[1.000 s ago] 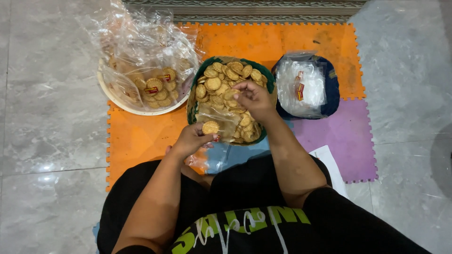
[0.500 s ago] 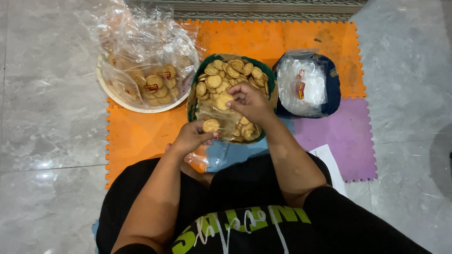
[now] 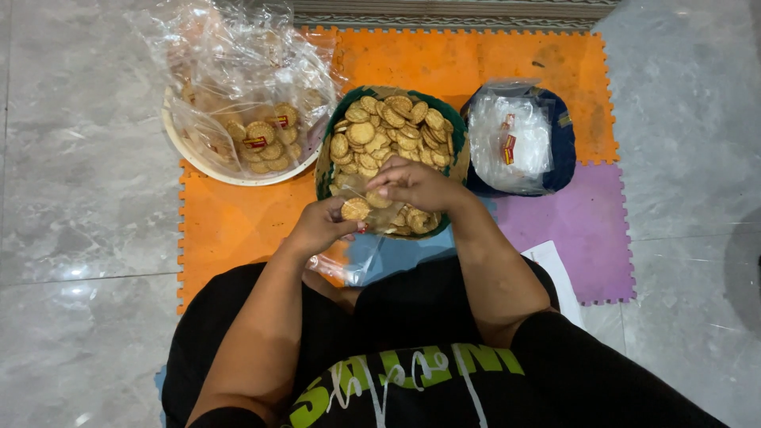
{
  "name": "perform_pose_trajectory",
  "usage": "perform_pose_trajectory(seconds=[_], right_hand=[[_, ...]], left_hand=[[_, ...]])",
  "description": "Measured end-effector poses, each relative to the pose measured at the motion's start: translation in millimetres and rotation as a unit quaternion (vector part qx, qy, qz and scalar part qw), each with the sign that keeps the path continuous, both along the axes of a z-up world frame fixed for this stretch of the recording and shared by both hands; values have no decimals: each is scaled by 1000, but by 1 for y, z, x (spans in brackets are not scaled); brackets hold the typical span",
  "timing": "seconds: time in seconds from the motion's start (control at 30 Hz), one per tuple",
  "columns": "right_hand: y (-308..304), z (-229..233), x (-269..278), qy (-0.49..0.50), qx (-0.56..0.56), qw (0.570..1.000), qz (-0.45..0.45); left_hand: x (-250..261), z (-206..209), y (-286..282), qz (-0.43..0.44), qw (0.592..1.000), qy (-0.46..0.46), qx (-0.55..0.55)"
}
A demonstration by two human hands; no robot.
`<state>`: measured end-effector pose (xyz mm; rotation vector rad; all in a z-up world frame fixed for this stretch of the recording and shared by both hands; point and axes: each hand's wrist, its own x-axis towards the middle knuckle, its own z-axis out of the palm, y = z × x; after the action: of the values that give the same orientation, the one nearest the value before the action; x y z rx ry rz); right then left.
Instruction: Packing round cookies from a basket into small plastic bags while sitting on the floor.
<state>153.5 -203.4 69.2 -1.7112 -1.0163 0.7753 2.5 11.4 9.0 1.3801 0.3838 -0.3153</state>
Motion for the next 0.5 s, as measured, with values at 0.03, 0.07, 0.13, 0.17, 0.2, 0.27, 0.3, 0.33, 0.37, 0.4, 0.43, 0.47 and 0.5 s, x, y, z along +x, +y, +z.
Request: perform_pose_trajectory(seconds=[0.03, 0.07, 0.13, 0.17, 0.2, 0.27, 0.3, 0.33, 0.37, 0.4, 0.43, 0.47, 0.5], right_hand=[[-1, 1, -1, 0, 0, 1000, 0], [-1, 1, -1, 18, -14, 999, 28], [1, 3, -2, 35, -28, 997, 57], [1, 3, -3, 85, -32, 995, 42], [3, 3, -3, 135, -35, 990, 28], [1, -3, -1, 163, -36, 986, 10], [0, -6, -1, 192, -38, 981, -9], [0, -5, 0, 192, -38, 981, -8], [0, -4, 1, 187, -50, 981, 11], [0, -2, 2, 181, -63, 981, 31], [-1, -4, 2, 180, -63, 981, 32], [-2, -6, 3, 172, -85, 980, 57], [-3, -8, 3, 164, -106, 977, 82]], left_hand=[[-1, 9, 0, 0, 1000, 0, 0], [-1, 19, 0, 1, 1000, 3, -1], [-2, 25, 1, 3, 1000, 7, -2], [-1, 22, 1, 0, 1000, 2, 0], [-1, 19, 1, -4, 1000, -4, 2], [-2, 19, 1, -2, 1000, -5, -6], [-3, 19, 2, 0, 1000, -6, -15], [-4, 18, 3, 1, 1000, -6, -14], [-5, 17, 4, -5, 1000, -11, -10], [-6, 17, 5, -10, 1000, -16, -7], [-6, 15, 5, -9, 1000, -16, -6], [-6, 13, 5, -13, 1000, -22, 0], [-7, 11, 6, -17, 999, -28, 7]])
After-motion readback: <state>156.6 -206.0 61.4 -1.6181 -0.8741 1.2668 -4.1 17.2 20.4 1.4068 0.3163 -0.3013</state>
